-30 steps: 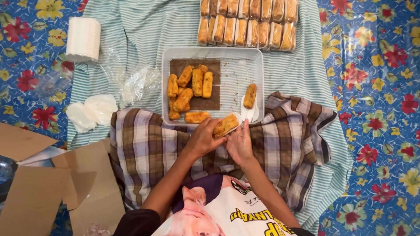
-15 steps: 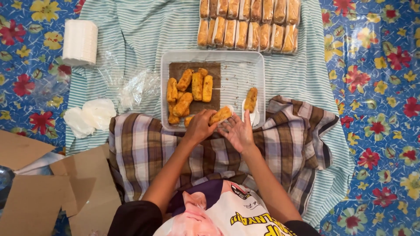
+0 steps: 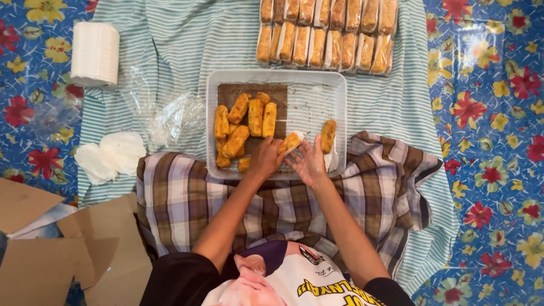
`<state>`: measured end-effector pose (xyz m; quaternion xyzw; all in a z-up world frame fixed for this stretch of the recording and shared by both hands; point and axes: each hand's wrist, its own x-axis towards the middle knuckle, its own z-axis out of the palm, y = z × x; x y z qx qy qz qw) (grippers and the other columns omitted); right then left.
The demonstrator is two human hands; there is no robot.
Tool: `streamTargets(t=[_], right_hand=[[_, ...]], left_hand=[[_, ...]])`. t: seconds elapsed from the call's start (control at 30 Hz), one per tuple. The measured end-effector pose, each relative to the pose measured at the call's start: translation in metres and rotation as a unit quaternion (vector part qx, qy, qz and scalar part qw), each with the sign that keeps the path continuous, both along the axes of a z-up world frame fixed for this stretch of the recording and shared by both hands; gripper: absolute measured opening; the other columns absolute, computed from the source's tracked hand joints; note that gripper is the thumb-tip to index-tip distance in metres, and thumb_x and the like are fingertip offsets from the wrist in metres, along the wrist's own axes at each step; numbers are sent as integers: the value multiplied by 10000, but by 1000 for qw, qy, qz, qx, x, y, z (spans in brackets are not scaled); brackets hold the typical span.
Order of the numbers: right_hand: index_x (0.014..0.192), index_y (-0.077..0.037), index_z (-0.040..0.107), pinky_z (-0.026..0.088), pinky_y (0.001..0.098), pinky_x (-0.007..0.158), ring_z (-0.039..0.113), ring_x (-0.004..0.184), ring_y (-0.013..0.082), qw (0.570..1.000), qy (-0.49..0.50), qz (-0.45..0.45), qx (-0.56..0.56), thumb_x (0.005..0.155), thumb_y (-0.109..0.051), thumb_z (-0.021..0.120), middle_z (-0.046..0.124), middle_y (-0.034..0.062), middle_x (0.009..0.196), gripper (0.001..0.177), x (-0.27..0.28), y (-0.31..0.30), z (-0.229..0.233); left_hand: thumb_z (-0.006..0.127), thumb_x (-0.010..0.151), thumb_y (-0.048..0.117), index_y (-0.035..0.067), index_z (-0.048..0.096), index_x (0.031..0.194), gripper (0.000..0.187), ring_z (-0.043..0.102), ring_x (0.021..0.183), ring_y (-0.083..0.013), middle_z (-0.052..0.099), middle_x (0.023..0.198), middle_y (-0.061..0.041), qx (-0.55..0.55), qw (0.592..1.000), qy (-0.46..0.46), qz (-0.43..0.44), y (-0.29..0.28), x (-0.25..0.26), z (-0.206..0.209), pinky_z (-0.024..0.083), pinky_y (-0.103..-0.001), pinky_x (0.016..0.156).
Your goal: Individually wrapping fried snacks into small plastic bags and arranging them in rows.
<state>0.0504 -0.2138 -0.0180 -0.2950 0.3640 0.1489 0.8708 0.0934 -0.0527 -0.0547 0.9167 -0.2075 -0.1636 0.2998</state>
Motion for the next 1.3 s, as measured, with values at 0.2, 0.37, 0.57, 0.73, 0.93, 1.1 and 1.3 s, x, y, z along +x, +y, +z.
streamTargets(t=[0.2,0.37,0.57,0.73,0.93,1.1,1.3], right_hand=[[1632,-149,-5,231,635,1188,53,1555,430,1000,9,8,-12,856,-879,386,-39,122,1706,1136,-2,-4,9],[1629,-131,52,295,636,1161,134,1547,413,999,-19,20,-19,912,-819,354,38,148,1699,1038,-18,-11,21],[1493,-176,454,417,548,1110,465,1414,334,995,-87,49,-19,1000,-595,394,475,94,1538,649,-62,-39,58],[1510,-190,454,432,532,1083,479,1404,338,985,-160,60,-27,1022,-501,355,513,101,1524,587,-114,-84,61],[1506,-165,445,345,610,1132,448,1409,413,984,-177,-22,2,990,-486,412,491,159,1529,609,-143,-112,42],[1518,-201,431,448,557,1070,499,1357,390,975,-219,-15,39,1024,-470,429,428,133,1576,562,-133,-118,26],[1529,-179,415,496,513,1040,536,1328,376,970,-236,27,50,1033,-458,438,374,126,1609,570,-129,-115,28]], left_hand=[[718,910,341,73,644,1211,409,645,1078,-359,570,1130,-101,46,998,-35,6,-6,-1,-14,594,-492,822],[782,831,328,62,642,1129,423,652,980,-367,549,1079,-96,60,990,-127,6,-5,-4,-1,587,-477,757],[811,784,306,102,630,922,306,667,814,-355,549,889,-64,12,980,-200,12,-1,-4,4,558,-455,661],[723,858,177,141,657,1103,257,715,887,-351,664,935,-89,-34,987,-153,17,-22,-12,29,587,-437,726],[738,850,249,177,626,1152,330,681,978,-323,569,1044,-56,-3,996,-68,-56,-71,-19,25,607,-474,796],[789,835,223,106,571,1139,392,663,964,-395,522,1057,-86,-10,992,-70,-100,-107,-14,23,599,-522,759],[818,827,247,85,544,1111,426,655,940,-406,481,1074,-93,26,983,-113,-144,-128,-6,19,614,-531,756]])
